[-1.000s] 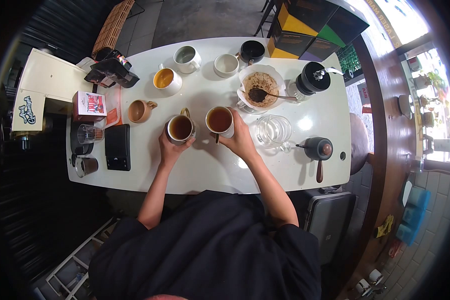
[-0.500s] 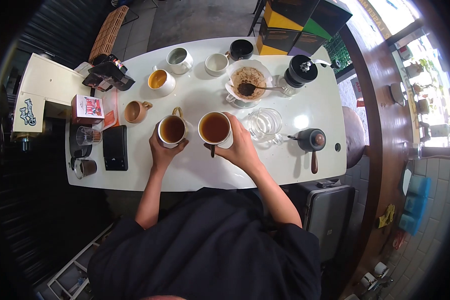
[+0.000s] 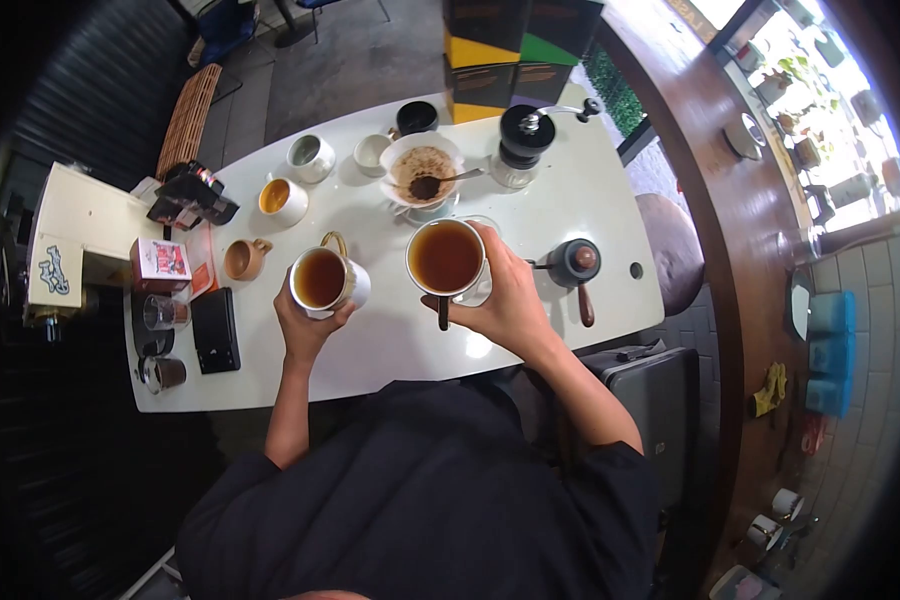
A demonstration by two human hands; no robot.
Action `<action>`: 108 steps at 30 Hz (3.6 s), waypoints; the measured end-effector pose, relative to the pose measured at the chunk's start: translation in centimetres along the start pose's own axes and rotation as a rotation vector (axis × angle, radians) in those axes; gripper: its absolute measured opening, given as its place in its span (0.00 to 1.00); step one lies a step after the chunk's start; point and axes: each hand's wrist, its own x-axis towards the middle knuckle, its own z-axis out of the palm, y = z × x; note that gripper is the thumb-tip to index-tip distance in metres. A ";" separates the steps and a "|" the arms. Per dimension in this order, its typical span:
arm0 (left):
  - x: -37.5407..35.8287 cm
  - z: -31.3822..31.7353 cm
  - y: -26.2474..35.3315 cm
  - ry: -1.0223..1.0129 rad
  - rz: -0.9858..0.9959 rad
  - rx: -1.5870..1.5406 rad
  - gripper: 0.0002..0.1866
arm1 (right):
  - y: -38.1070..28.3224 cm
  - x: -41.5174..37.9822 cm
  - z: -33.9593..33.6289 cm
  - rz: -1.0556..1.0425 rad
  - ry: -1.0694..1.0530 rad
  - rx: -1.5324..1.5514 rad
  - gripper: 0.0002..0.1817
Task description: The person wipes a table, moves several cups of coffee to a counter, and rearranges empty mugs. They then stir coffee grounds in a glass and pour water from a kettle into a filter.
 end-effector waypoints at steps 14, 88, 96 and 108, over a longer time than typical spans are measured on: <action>0.3 7.0 4.2 -0.087 0.118 0.003 0.37 | 0.9 -1.3 -14.0 0.074 0.083 -0.051 0.40; 6.1 24.9 15.9 -0.422 0.230 -0.128 0.41 | 31.6 -6.8 -48.8 0.309 0.688 -0.228 0.38; 9.9 29.4 19.3 -0.526 0.358 -0.188 0.39 | 27.8 -10.6 -42.2 0.292 1.008 -0.476 0.09; 14.6 37.9 23.3 -0.650 0.297 -0.442 0.37 | 28.3 -10.5 -42.1 0.333 1.100 -0.394 0.09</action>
